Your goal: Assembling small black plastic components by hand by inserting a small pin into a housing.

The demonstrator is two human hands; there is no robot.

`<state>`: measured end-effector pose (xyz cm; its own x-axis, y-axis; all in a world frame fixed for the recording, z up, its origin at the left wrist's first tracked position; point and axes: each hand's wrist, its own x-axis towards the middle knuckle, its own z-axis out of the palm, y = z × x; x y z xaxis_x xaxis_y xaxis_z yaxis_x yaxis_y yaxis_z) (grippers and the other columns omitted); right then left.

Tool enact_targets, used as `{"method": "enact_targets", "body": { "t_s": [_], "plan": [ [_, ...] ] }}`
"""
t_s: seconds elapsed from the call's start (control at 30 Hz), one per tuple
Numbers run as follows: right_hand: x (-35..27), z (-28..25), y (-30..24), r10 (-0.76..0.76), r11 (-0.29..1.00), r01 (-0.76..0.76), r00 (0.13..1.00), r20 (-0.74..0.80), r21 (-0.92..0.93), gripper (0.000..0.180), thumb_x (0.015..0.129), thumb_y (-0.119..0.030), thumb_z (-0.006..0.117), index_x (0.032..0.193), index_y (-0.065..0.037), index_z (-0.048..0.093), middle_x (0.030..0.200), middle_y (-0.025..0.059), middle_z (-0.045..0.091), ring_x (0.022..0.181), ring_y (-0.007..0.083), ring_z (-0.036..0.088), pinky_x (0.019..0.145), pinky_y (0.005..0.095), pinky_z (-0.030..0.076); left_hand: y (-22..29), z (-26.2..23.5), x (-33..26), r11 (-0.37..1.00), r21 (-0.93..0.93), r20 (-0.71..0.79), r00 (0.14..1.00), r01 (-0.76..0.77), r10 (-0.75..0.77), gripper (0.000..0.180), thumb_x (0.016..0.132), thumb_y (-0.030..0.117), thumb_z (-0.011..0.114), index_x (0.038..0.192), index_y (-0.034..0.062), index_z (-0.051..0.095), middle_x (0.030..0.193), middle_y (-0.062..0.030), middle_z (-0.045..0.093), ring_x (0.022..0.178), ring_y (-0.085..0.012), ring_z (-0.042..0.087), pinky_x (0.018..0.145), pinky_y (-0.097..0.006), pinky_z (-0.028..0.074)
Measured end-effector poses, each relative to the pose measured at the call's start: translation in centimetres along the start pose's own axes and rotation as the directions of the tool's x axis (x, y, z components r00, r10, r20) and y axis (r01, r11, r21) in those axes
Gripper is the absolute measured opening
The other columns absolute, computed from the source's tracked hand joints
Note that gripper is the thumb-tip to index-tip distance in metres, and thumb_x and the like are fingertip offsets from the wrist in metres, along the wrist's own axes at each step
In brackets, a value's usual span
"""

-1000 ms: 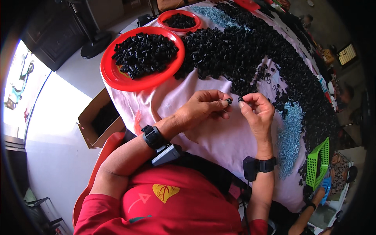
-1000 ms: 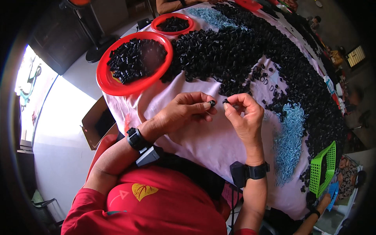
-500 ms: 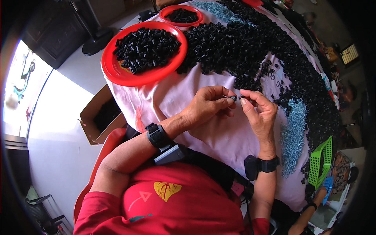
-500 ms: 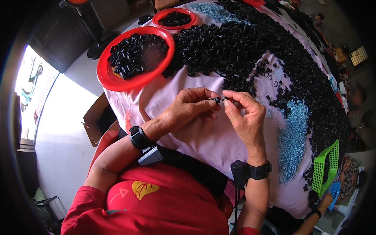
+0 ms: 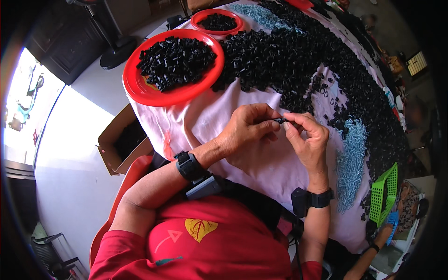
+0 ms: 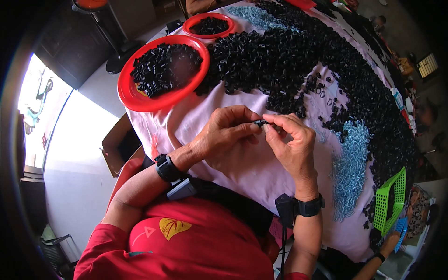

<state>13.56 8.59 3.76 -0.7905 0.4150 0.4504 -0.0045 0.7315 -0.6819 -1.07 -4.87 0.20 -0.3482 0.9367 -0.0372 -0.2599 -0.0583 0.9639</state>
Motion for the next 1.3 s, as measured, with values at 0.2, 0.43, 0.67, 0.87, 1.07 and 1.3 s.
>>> {"method": "enact_targets", "body": {
  "t_s": [0.2, 0.43, 0.67, 0.87, 1.07, 1.3],
  "plan": [
    [-0.3, 0.1, -0.1, 0.034, 0.997, -0.033, 0.999, -0.002, 0.074, 0.018, 0.086, 0.001, 0.071, 0.104, -0.003, 0.076, 0.094, 0.007, 0.073, 0.074, 0.0115, 0.065, 0.064, 0.0243, 0.052, 0.2, -0.5, -0.1, 1.0, -0.001, 0.039, 0.999, 0.011, -0.011, 0.024, 0.099, 0.016, 0.068, 0.116, 0.0003, 0.065, 0.098, -0.0035, 0.071, 0.086, -0.0108, 0.07, 0.077, -0.026, 0.057],
    [-0.1, 0.2, -0.2, -0.002, 0.999, 0.002, 1.0, 0.005, 0.035, 0.018, 0.085, 0.003, 0.072, 0.101, -0.002, 0.076, 0.091, 0.0076, 0.073, 0.073, 0.0122, 0.065, 0.064, 0.0243, 0.052, 0.1, -0.6, -0.2, 1.0, 0.008, 0.033, 0.999, 0.008, -0.009, 0.024, 0.099, 0.017, 0.068, 0.116, 0.0003, 0.065, 0.098, -0.0038, 0.071, 0.086, -0.0106, 0.07, 0.077, -0.026, 0.057],
    [-0.2, 0.1, -0.1, -0.106, 0.994, 0.106, 0.994, -0.01, 0.012, 0.014, 0.083, 0.005, 0.071, 0.095, -0.002, 0.075, 0.087, 0.0076, 0.072, 0.073, 0.0146, 0.066, 0.059, 0.0262, 0.053, 0.4, -0.3, -0.6, 0.994, 0.105, 0.032, 0.999, -0.039, 0.036, 0.017, 0.097, 0.013, 0.069, 0.108, 0.0001, 0.066, 0.09, -0.0031, 0.069, 0.077, -0.009, 0.068, 0.07, -0.024, 0.055],
    [-0.4, 0.4, 0.1, -0.062, 0.991, 0.059, 0.998, 0.021, 0.121, 0.013, 0.081, 0.004, 0.072, 0.093, -0.001, 0.073, 0.083, 0.0079, 0.07, 0.074, 0.0164, 0.067, 0.058, 0.0259, 0.054, 0.6, -0.3, -0.7, 0.959, 0.264, 0.012, 0.995, -0.102, 0.103, 0.012, 0.095, 0.009, 0.069, 0.101, -0.0014, 0.066, 0.078, -0.003, 0.067, 0.07, -0.0088, 0.067, 0.063, -0.025, 0.054],
    [-0.3, 0.7, 0.4, -0.176, 0.984, 0.176, 0.984, -0.016, -0.02, 0.015, 0.081, 0.006, 0.071, 0.094, -0.001, 0.073, 0.084, 0.0081, 0.07, 0.073, 0.0181, 0.067, 0.058, 0.0267, 0.054, 1.0, 0.0, -0.6, 0.897, 0.425, 0.0, 0.991, -0.123, 0.136, 0.012, 0.095, 0.008, 0.068, 0.101, -0.0018, 0.066, 0.077, -0.0029, 0.067, 0.069, -0.0085, 0.065, 0.063, -0.025, 0.054],
    [-0.4, -0.4, 1.0, 0.014, 0.99, -0.022, 0.998, 0.057, 0.136, 0.015, 0.084, 0.005, 0.071, 0.097, -0.002, 0.075, 0.085, 0.0042, 0.071, 0.074, 0.0091, 0.066, 0.061, 0.0228, 0.052, 0.4, -0.4, 0.2, 0.977, 0.202, 0.072, 0.996, -0.067, 0.053, 0.016, 0.098, 0.012, 0.068, 0.106, -0.0017, 0.066, 0.088, -0.0028, 0.069, 0.075, -0.0084, 0.066, 0.069, -0.024, 0.055]
  ]
}}
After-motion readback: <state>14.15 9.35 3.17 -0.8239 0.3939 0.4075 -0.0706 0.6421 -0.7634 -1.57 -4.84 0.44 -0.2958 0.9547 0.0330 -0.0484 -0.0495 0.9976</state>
